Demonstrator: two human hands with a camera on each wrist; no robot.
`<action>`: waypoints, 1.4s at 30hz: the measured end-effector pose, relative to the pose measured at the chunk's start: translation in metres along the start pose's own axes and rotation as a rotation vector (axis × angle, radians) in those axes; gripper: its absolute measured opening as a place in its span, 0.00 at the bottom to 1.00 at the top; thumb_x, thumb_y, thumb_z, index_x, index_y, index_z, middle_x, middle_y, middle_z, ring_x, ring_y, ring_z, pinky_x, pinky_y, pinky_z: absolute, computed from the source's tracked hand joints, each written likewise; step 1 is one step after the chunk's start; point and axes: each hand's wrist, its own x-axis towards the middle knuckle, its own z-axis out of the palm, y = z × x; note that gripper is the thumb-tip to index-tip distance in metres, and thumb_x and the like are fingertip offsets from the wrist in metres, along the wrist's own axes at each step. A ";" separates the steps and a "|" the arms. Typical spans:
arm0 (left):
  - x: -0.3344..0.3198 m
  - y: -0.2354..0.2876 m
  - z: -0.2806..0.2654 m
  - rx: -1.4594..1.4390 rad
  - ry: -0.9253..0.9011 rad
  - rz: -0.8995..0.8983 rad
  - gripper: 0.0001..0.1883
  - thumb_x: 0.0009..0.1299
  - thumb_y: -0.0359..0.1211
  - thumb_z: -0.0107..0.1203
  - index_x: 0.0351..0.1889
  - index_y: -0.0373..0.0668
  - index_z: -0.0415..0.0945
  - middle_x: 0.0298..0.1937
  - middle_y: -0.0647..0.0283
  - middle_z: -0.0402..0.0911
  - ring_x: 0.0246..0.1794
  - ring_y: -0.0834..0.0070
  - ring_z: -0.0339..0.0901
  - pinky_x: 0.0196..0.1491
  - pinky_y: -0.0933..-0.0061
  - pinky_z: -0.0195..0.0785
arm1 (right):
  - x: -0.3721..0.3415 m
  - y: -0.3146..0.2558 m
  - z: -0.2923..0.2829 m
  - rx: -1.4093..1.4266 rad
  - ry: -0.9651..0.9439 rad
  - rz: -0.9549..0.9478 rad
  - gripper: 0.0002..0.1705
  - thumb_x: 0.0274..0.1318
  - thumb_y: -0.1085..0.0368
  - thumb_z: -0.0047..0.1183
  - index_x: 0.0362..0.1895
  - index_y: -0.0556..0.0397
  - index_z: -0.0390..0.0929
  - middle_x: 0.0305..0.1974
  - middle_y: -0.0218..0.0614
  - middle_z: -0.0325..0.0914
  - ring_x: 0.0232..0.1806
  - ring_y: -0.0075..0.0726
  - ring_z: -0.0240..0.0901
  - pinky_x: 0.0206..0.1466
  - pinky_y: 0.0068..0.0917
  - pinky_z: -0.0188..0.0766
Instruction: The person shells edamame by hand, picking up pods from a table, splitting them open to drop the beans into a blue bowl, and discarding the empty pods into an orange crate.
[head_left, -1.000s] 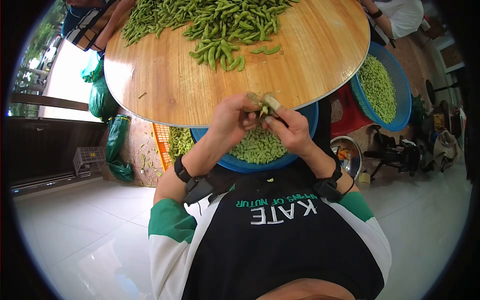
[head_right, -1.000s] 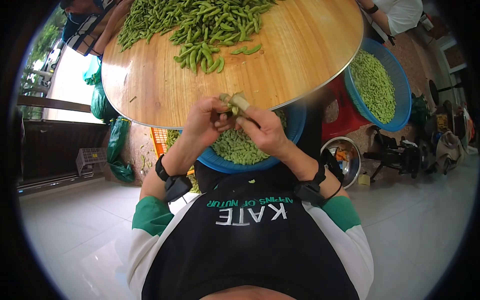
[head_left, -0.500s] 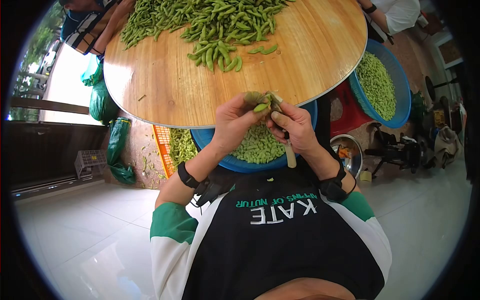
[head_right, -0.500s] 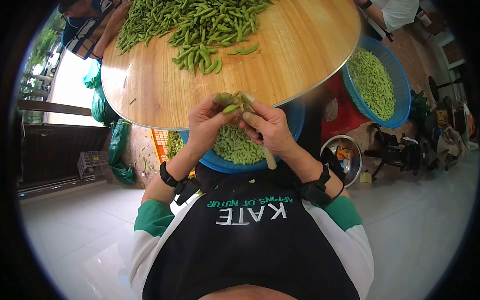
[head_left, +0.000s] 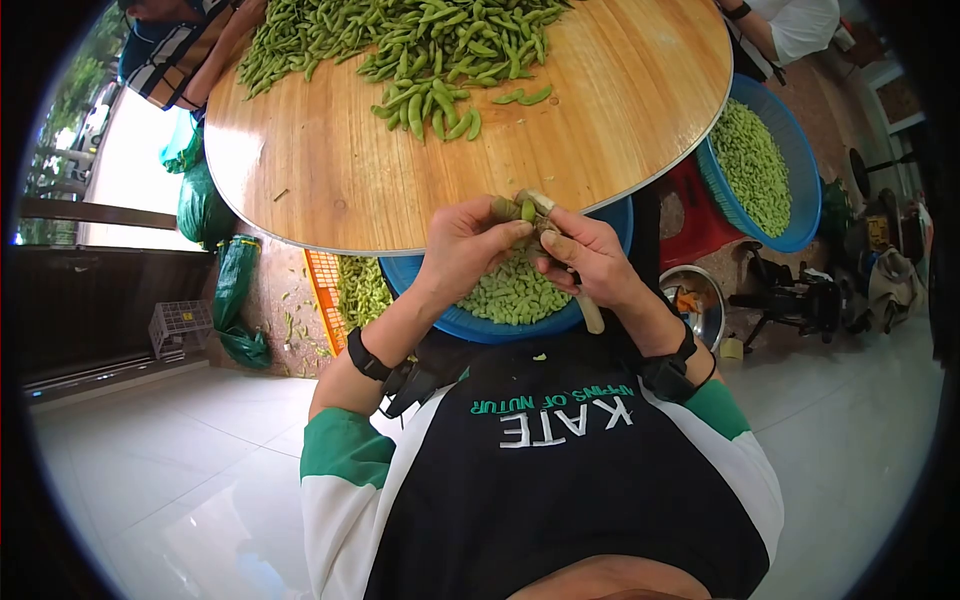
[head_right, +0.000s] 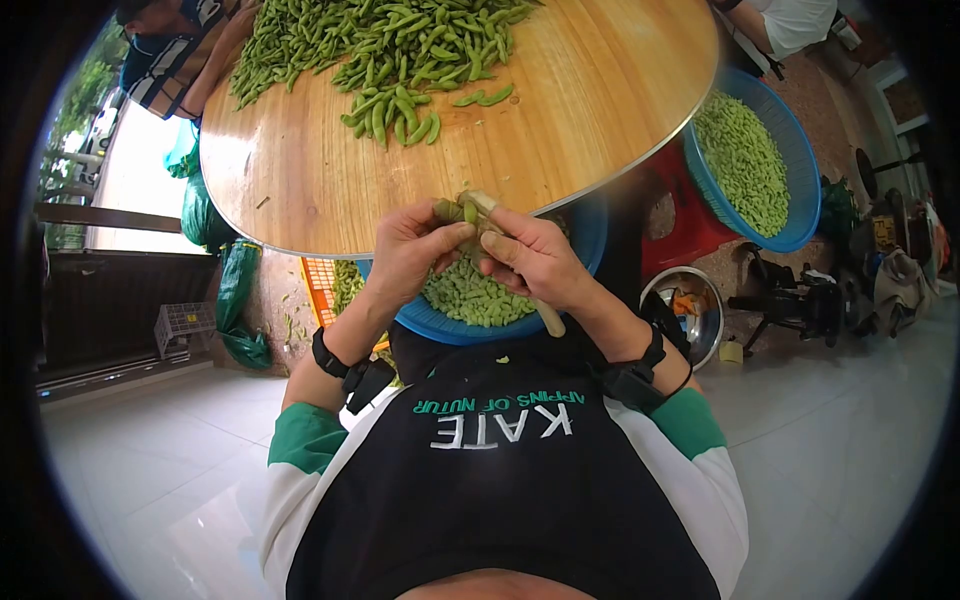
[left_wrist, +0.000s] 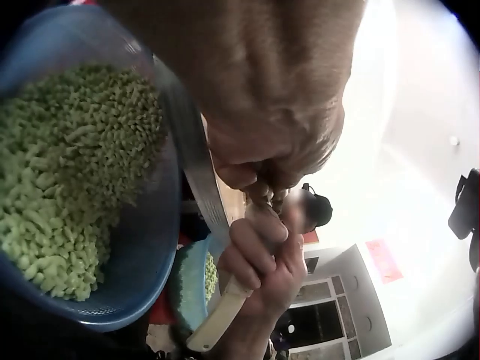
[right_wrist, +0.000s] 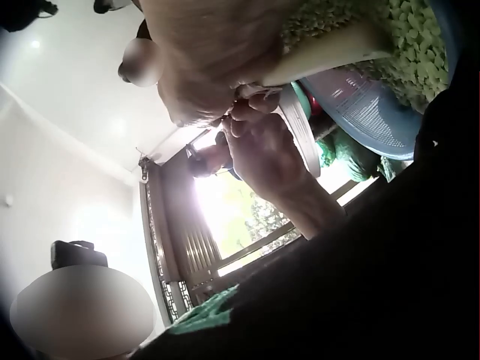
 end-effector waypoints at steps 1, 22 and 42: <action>-0.001 -0.001 0.000 0.015 0.001 0.010 0.07 0.65 0.27 0.58 0.40 0.34 0.78 0.25 0.70 0.76 0.20 0.89 0.67 0.20 0.86 0.55 | 0.000 0.000 0.000 0.000 0.000 0.002 0.25 0.68 0.61 0.43 0.66 0.54 0.60 0.28 0.25 0.70 0.18 0.12 0.56 0.18 0.11 0.52; -0.006 0.003 0.003 -0.178 -0.056 -0.152 0.04 0.68 0.27 0.54 0.37 0.36 0.75 0.28 0.68 0.76 0.21 0.86 0.68 0.20 0.83 0.57 | 0.012 0.020 -0.011 -1.086 0.073 -0.809 0.24 0.57 0.74 0.54 0.59 0.61 0.68 0.35 0.37 0.77 0.36 0.27 0.75 0.37 0.25 0.72; -0.046 0.014 -0.024 0.103 0.052 -0.101 0.05 0.69 0.29 0.53 0.40 0.39 0.75 0.23 0.75 0.70 0.20 0.90 0.61 0.22 0.87 0.52 | 0.039 -0.001 0.013 -1.359 0.298 -0.665 0.18 0.42 0.71 0.58 0.42 0.57 0.72 0.35 0.43 0.71 0.35 0.52 0.70 0.35 0.39 0.69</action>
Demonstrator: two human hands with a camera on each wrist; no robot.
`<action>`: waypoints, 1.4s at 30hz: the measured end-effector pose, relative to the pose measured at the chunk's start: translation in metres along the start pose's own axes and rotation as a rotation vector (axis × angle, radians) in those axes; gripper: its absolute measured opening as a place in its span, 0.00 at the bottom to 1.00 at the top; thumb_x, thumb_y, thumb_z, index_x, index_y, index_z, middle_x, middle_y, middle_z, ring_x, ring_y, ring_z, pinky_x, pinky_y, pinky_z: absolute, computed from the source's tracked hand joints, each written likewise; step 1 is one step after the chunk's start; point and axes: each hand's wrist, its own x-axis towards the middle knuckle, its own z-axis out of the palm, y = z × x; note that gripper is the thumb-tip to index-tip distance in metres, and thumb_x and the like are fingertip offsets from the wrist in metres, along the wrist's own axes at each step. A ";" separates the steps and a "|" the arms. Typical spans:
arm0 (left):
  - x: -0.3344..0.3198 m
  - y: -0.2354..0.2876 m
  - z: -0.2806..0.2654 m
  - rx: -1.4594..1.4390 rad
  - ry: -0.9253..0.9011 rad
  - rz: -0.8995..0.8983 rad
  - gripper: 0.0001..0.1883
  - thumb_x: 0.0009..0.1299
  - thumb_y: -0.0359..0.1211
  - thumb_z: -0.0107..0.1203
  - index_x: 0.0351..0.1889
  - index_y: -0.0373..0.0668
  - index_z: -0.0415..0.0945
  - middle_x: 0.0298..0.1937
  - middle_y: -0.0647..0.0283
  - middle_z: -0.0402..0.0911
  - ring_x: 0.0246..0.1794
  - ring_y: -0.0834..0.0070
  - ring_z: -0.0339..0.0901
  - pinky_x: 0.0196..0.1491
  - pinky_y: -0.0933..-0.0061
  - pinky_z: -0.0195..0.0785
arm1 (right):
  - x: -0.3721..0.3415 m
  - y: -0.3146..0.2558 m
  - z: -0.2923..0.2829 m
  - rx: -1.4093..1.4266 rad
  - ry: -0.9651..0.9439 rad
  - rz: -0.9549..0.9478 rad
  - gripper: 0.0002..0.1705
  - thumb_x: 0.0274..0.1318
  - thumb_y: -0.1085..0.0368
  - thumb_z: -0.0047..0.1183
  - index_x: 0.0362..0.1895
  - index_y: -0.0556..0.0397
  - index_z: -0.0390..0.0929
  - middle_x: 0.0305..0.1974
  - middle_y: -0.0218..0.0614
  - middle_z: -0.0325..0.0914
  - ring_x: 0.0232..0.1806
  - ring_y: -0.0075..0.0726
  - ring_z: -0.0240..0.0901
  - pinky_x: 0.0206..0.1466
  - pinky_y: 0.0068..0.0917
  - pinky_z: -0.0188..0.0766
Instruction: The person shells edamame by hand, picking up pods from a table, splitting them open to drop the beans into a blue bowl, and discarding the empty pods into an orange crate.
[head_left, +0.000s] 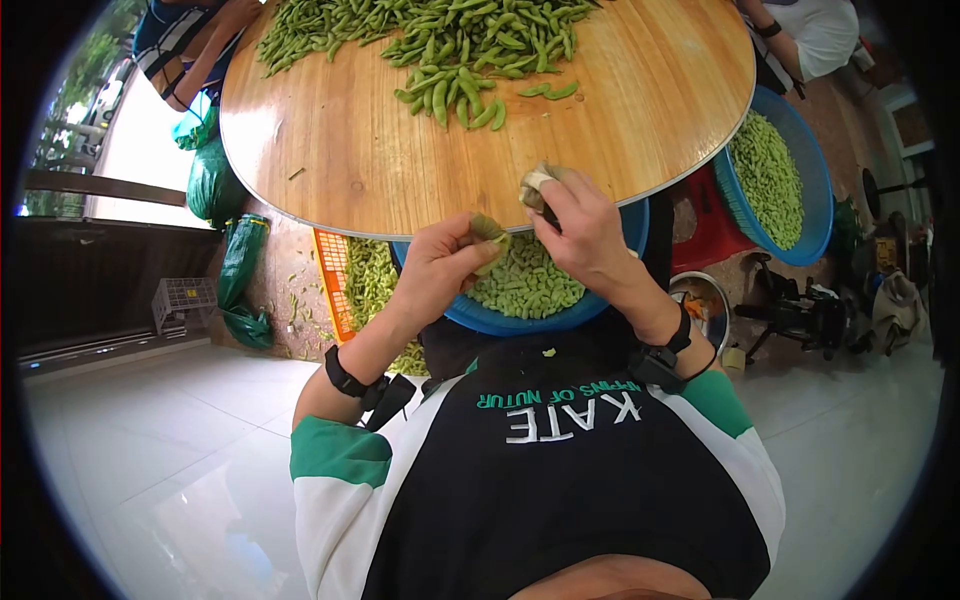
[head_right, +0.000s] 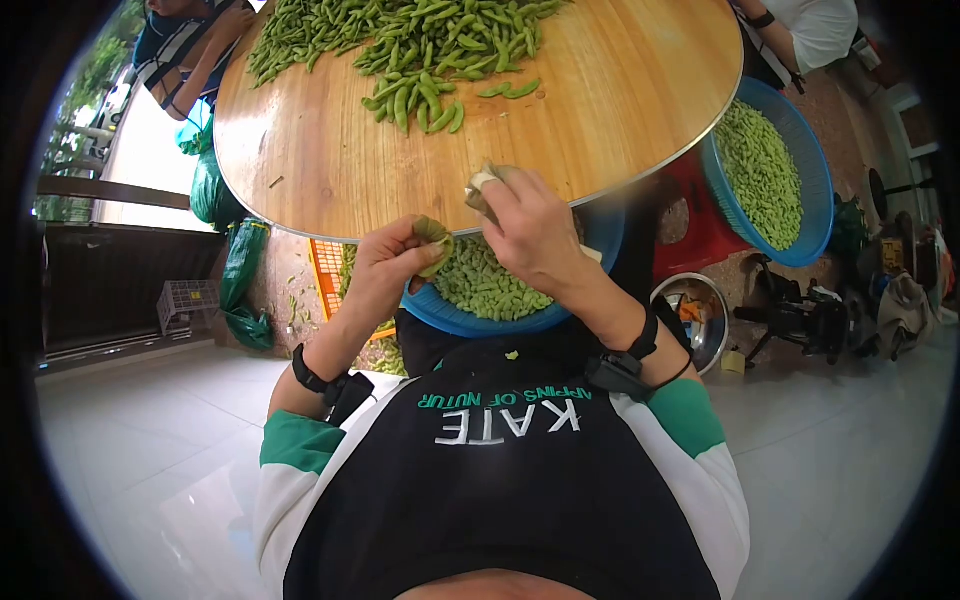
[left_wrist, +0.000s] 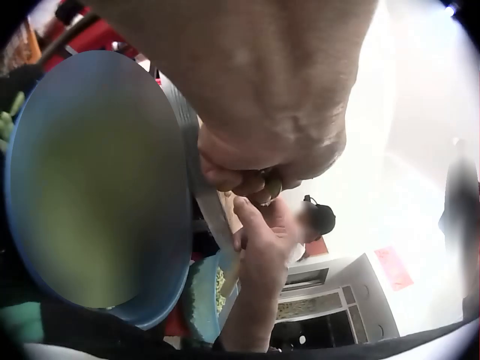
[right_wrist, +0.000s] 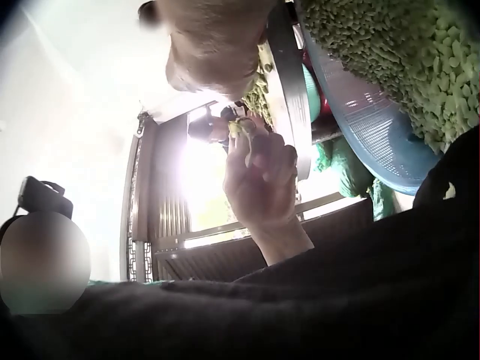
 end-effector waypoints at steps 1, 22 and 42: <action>0.001 -0.001 -0.001 -0.049 -0.001 -0.014 0.04 0.68 0.29 0.53 0.38 0.38 0.75 0.23 0.74 0.70 0.20 0.90 0.63 0.22 0.86 0.53 | 0.004 0.000 0.002 -0.067 -0.022 -0.066 0.17 0.43 0.71 0.57 0.41 0.56 0.71 0.34 0.43 0.70 0.36 0.52 0.70 0.35 0.39 0.69; 0.132 0.014 -0.028 1.291 0.505 0.672 0.10 0.64 0.33 0.56 0.34 0.34 0.71 0.34 0.49 0.76 0.35 0.51 0.75 0.37 0.58 0.67 | -0.027 0.005 -0.026 0.580 -0.353 0.291 0.17 0.58 0.69 0.49 0.51 0.61 0.69 0.31 0.38 0.73 0.25 0.34 0.67 0.29 0.29 0.65; 0.063 0.021 0.013 -0.040 -0.108 0.003 0.07 0.69 0.28 0.54 0.41 0.35 0.76 0.26 0.67 0.79 0.25 0.87 0.73 0.25 0.87 0.60 | -0.019 0.005 -0.018 1.440 -0.202 0.683 0.14 0.67 0.63 0.41 0.52 0.57 0.66 0.29 0.31 0.70 0.16 0.17 0.58 0.15 0.14 0.54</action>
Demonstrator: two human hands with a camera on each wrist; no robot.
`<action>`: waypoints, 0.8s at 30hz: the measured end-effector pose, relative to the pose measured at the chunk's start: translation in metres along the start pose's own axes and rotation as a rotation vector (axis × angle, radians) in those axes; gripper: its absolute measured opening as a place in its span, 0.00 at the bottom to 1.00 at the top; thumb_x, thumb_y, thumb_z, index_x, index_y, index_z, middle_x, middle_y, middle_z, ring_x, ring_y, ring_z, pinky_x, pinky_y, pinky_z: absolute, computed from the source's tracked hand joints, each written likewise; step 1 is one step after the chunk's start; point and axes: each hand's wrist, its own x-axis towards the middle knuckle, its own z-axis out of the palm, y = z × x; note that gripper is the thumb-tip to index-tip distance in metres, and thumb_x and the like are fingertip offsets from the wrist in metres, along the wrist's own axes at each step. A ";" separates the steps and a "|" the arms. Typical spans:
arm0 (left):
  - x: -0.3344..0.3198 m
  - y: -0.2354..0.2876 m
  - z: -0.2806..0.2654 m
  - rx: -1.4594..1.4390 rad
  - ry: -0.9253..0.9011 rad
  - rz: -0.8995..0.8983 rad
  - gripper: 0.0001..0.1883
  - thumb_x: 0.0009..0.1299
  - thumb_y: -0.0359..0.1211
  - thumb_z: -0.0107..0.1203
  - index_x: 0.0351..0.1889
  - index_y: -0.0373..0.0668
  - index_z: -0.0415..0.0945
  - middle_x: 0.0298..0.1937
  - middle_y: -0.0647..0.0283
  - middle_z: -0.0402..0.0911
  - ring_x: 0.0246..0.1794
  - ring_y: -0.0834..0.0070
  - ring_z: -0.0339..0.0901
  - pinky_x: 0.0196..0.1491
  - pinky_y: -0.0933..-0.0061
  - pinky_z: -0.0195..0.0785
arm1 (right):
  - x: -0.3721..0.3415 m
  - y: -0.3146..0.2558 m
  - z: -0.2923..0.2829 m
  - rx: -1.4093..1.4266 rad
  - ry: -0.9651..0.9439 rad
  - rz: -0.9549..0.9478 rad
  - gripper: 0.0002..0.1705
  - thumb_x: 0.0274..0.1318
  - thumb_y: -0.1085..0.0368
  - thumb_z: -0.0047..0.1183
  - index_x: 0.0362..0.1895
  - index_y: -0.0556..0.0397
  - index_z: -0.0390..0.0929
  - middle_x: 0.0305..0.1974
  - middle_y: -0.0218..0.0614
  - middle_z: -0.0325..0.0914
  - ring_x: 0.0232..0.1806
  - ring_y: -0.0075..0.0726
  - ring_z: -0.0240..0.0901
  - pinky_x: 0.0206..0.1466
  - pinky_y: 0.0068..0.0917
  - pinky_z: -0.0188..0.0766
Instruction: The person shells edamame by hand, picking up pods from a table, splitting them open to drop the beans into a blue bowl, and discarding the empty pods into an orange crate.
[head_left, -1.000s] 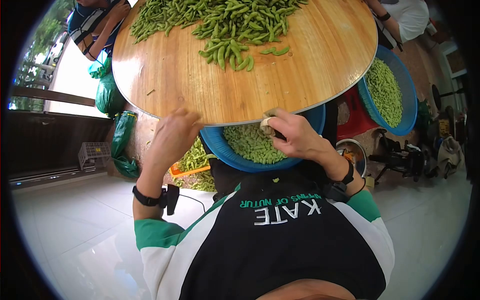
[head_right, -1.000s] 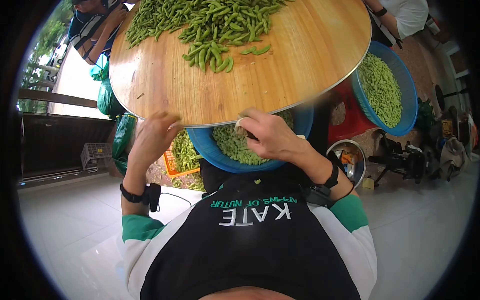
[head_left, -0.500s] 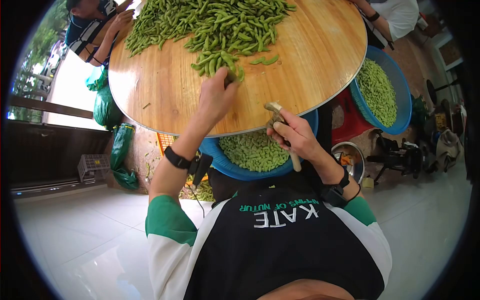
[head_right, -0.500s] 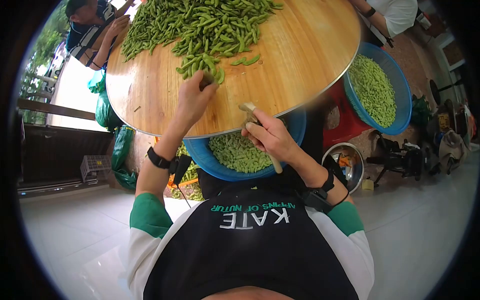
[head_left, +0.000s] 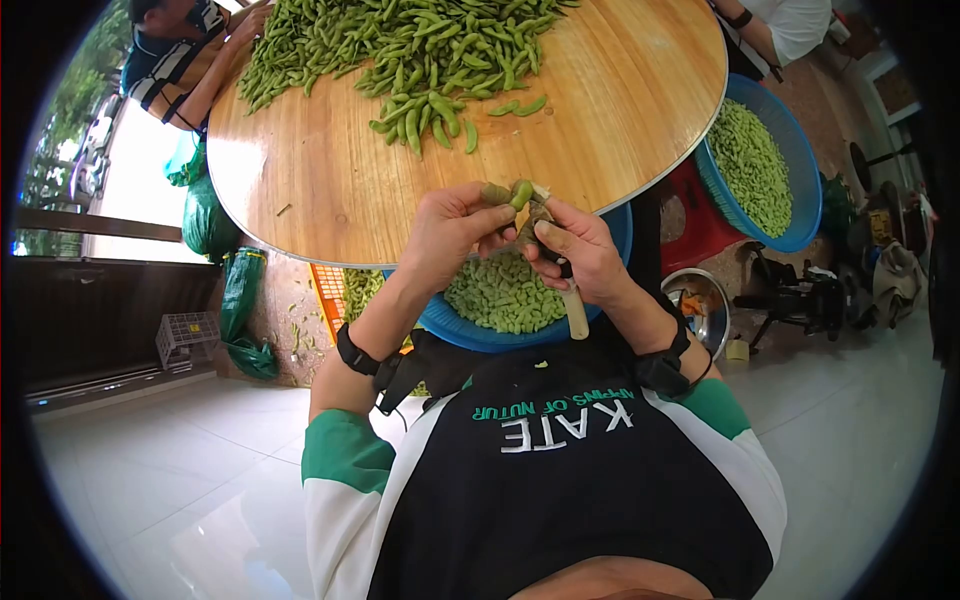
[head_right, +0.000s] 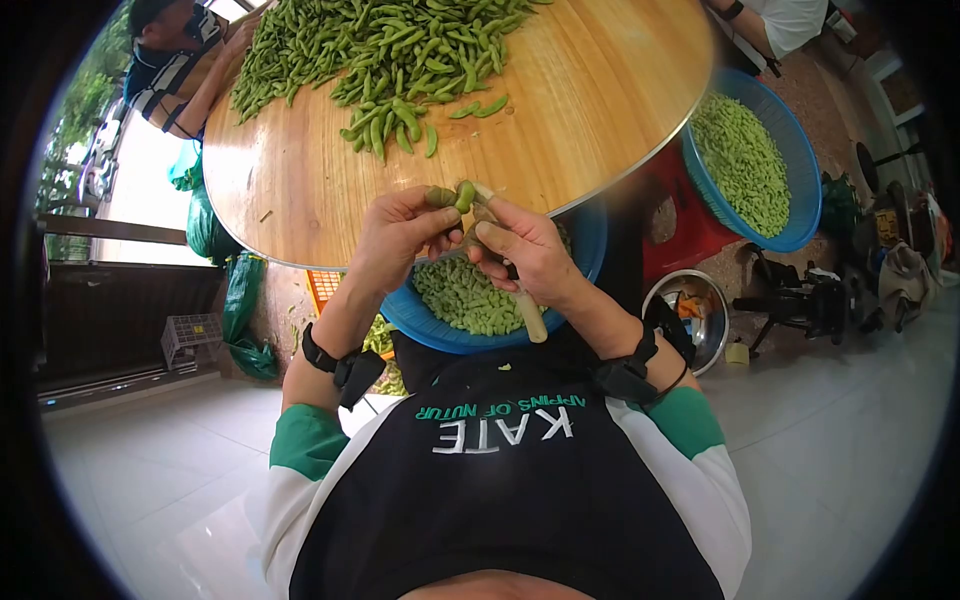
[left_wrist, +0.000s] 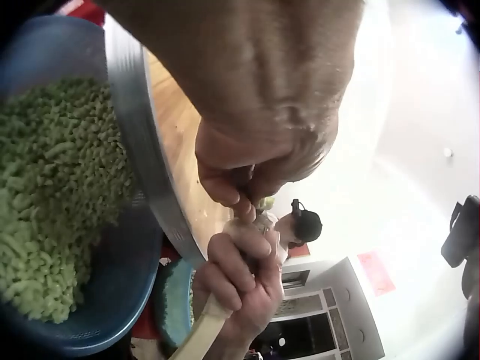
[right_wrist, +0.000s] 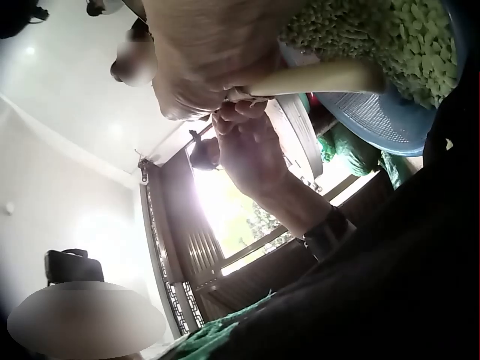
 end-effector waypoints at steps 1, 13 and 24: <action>0.000 -0.002 -0.001 0.000 0.000 -0.001 0.07 0.69 0.28 0.54 0.41 0.35 0.76 0.26 0.67 0.79 0.25 0.87 0.73 0.25 0.87 0.60 | 0.000 -0.002 0.001 0.032 -0.021 0.008 0.15 0.67 0.63 0.41 0.53 0.57 0.66 0.29 0.31 0.70 0.16 0.17 0.57 0.15 0.14 0.54; -0.006 -0.019 0.003 -0.043 0.051 0.143 0.06 0.70 0.27 0.53 0.43 0.38 0.76 0.35 0.72 0.78 0.33 0.88 0.73 0.36 0.86 0.70 | -0.002 0.001 0.005 0.092 -0.007 0.008 0.20 0.66 0.64 0.44 0.60 0.55 0.64 0.28 0.31 0.69 0.17 0.16 0.55 0.15 0.12 0.54; 0.005 -0.032 -0.009 -0.835 -0.477 -0.172 0.06 0.68 0.26 0.53 0.42 0.36 0.75 0.35 0.66 0.78 0.26 0.83 0.71 0.27 0.78 0.64 | -0.002 0.008 -0.013 0.430 -0.240 0.131 0.16 0.65 0.65 0.45 0.55 0.55 0.70 0.27 0.33 0.70 0.16 0.19 0.53 0.13 0.13 0.51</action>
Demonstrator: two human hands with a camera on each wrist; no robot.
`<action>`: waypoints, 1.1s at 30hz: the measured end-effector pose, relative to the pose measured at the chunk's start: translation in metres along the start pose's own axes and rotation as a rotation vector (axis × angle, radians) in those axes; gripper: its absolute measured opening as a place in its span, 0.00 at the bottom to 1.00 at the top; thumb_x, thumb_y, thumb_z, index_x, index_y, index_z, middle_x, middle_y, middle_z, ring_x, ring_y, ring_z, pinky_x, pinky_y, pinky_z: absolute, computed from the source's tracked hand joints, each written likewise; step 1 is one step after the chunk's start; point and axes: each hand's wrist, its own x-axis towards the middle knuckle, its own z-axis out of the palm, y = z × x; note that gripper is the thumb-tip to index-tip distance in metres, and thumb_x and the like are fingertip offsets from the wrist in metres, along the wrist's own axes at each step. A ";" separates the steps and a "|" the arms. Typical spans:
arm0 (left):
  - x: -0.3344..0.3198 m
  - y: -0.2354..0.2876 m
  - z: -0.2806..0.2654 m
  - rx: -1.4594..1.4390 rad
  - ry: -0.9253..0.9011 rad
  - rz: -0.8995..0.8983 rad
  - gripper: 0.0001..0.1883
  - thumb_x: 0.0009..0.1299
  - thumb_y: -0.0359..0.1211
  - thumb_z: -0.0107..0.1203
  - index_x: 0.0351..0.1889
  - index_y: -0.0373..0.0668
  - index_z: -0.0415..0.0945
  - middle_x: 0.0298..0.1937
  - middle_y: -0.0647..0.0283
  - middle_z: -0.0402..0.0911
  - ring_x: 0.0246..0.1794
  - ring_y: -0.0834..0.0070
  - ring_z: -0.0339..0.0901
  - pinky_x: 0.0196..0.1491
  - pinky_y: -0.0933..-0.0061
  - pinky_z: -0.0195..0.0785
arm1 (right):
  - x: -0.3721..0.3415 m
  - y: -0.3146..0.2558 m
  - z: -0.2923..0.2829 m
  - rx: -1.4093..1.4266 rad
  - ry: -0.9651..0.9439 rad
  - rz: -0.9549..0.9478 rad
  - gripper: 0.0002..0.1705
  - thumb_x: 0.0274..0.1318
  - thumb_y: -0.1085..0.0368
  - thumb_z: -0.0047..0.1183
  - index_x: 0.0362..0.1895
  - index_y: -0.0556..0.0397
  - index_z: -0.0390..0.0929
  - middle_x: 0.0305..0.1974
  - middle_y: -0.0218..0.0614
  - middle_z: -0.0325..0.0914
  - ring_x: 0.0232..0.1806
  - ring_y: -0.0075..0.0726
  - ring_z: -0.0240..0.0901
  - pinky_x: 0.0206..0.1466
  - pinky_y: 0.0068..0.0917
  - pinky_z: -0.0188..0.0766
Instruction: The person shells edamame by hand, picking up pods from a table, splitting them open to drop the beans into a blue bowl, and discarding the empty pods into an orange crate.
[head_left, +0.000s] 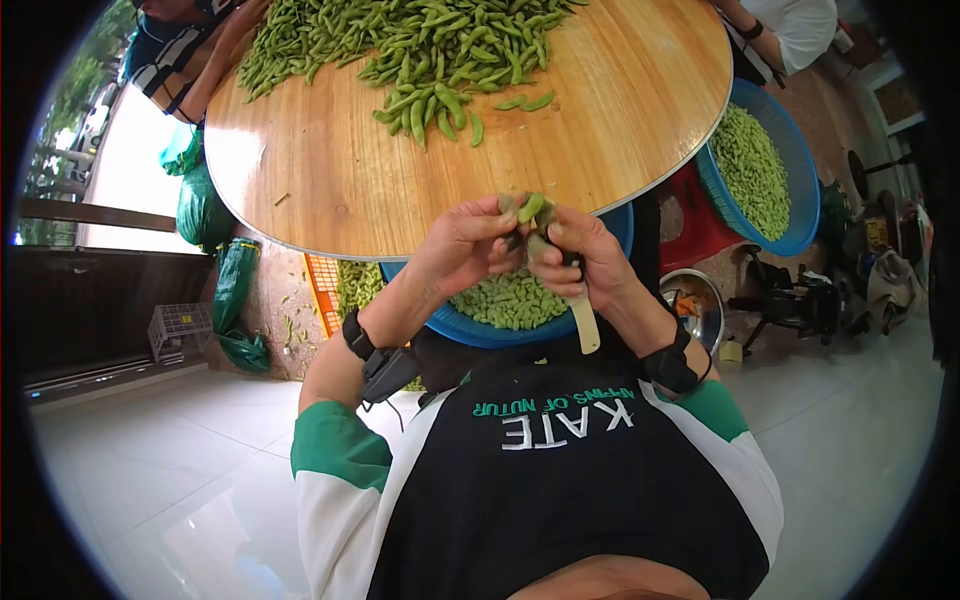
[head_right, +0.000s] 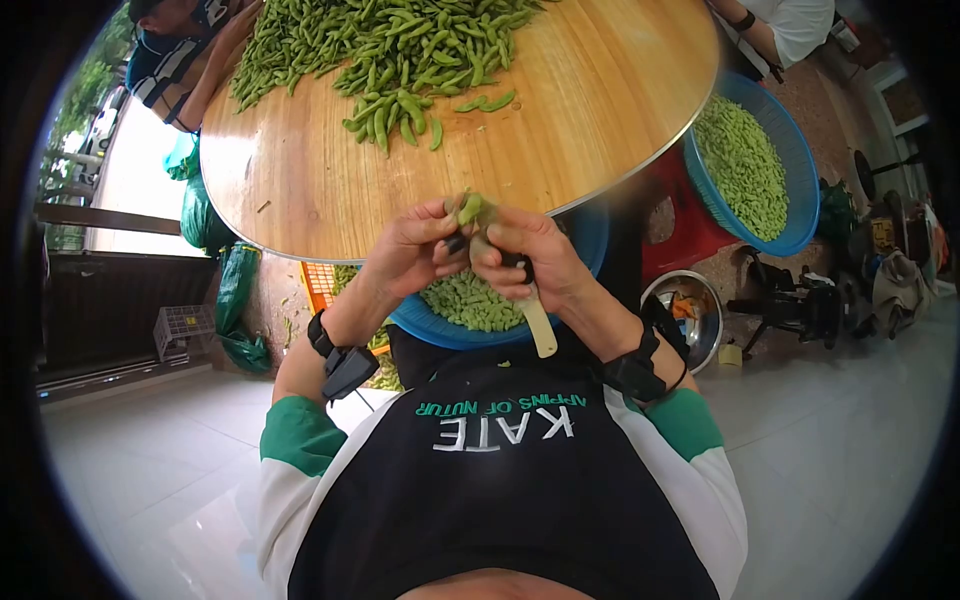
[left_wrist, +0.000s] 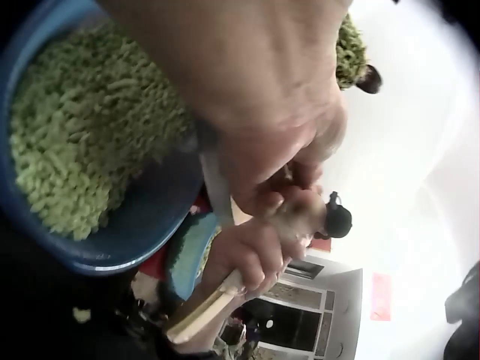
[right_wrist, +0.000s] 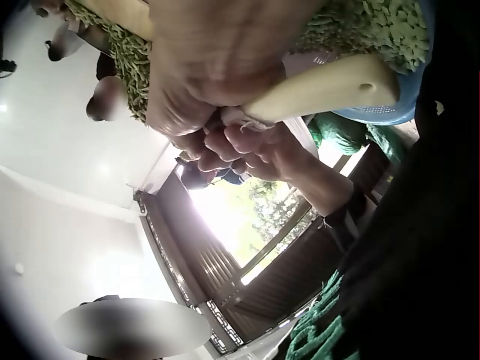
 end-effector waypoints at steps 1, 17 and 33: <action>0.000 -0.003 0.005 0.000 0.000 0.000 0.06 0.68 0.26 0.53 0.42 0.36 0.75 0.35 0.66 0.78 0.26 0.83 0.71 0.27 0.78 0.64 | 0.001 -0.001 0.002 0.034 0.099 -0.018 0.16 0.65 0.65 0.45 0.55 0.54 0.70 0.28 0.33 0.70 0.17 0.19 0.53 0.13 0.12 0.52; -0.001 -0.017 0.042 1.003 0.632 0.353 0.06 0.67 0.27 0.52 0.39 0.35 0.76 0.24 0.53 0.75 0.20 0.68 0.73 0.24 0.71 0.66 | -0.001 0.007 0.011 -0.186 0.279 -0.151 0.20 0.65 0.66 0.44 0.61 0.53 0.66 0.30 0.33 0.71 0.17 0.17 0.55 0.15 0.12 0.53; -0.021 -0.036 0.051 1.611 0.567 0.341 0.07 0.65 0.27 0.52 0.28 0.33 0.70 0.19 0.50 0.73 0.17 0.67 0.72 0.23 0.66 0.65 | 0.009 0.011 0.007 -1.717 0.397 -0.831 0.17 0.42 0.78 0.53 0.41 0.60 0.72 0.32 0.47 0.71 0.30 0.49 0.72 0.32 0.32 0.70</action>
